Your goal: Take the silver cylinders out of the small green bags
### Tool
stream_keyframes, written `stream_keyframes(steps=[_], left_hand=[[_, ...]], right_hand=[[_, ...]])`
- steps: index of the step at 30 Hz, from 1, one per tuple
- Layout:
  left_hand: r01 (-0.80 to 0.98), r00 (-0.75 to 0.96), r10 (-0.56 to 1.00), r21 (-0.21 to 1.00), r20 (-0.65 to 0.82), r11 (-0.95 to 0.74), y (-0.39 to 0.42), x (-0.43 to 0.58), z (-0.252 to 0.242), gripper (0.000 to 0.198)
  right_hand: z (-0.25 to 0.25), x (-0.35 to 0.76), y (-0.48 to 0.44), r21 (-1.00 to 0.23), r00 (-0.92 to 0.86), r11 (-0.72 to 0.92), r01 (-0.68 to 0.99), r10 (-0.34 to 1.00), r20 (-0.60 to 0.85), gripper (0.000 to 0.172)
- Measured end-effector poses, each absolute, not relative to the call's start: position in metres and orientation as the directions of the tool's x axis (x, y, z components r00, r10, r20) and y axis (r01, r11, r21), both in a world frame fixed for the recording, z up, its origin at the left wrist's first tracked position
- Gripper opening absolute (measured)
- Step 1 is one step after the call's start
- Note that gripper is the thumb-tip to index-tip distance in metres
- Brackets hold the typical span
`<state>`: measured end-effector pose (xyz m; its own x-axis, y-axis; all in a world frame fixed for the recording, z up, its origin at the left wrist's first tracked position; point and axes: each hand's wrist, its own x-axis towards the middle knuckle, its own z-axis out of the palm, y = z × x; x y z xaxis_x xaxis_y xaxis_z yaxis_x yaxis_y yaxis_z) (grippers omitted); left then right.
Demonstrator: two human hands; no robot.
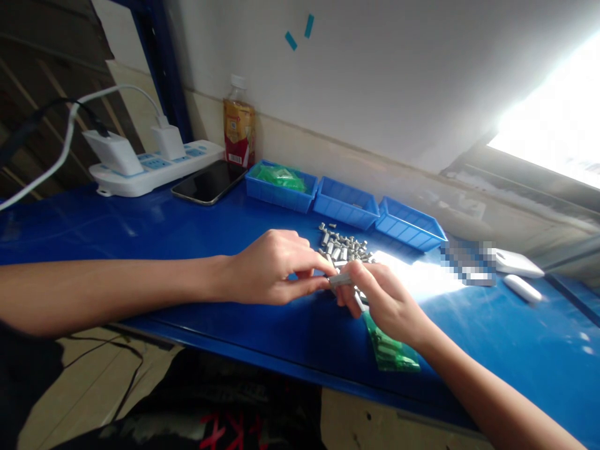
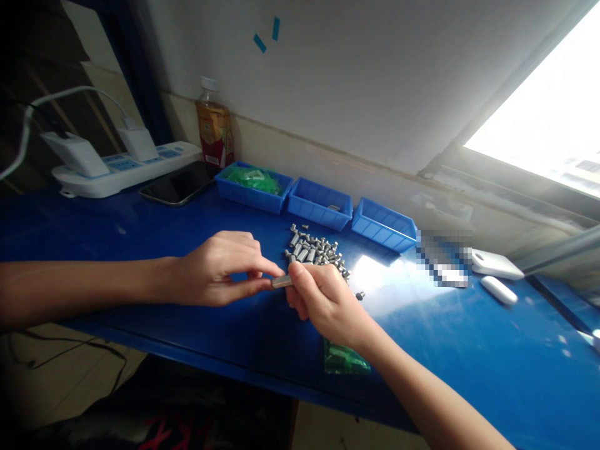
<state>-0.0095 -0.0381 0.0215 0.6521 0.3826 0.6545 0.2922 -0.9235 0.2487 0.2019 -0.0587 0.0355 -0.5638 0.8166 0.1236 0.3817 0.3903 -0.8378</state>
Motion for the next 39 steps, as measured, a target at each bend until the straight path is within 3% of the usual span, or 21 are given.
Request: stream_keyframes(steps=[9,18,24,28,32,36,39], left_hand=[[0.310,0.655,0.375,0.219,0.656,-0.925,-0.037,-0.009,0.022,0.014],[0.333,0.581,0.597,0.507,0.553,-0.795,-0.039,-0.009,0.023,0.016],[0.336,0.557,0.667,0.600,0.495,-0.726,-0.034,-0.009,0.021,0.018],[0.320,0.575,0.674,0.631,0.463,-0.707,-0.031,-0.009,0.019,0.019],[0.340,0.606,0.682,0.641,0.410,-0.688,-0.028,-0.008,0.016,0.021],[0.372,0.607,0.696,0.636,0.385,-0.676,-0.022,-0.007,0.012,0.025],[0.372,0.649,0.636,0.555,0.417,-0.744,-0.016,-0.008,0.008,0.012]], right_hand=[[0.039,0.201,-0.058,-0.856,-0.575,0.364,0.366,0.812,0.100,0.060],[0.031,0.201,-0.058,-0.832,-0.565,0.432,0.347,0.805,0.183,0.051],[0.024,0.205,-0.054,-0.638,-0.505,0.619,0.457,0.772,0.387,0.016],[0.024,0.207,-0.049,-0.440,-0.504,0.734,0.517,0.677,0.536,0.012],[0.028,0.213,-0.042,-0.330,-0.540,0.774,0.540,0.620,0.569,0.009],[0.030,0.226,-0.028,-0.203,-0.455,0.731,0.651,0.590,0.667,0.005],[0.036,0.234,-0.006,-0.126,-0.347,0.638,0.759,0.561,0.752,0.009]])
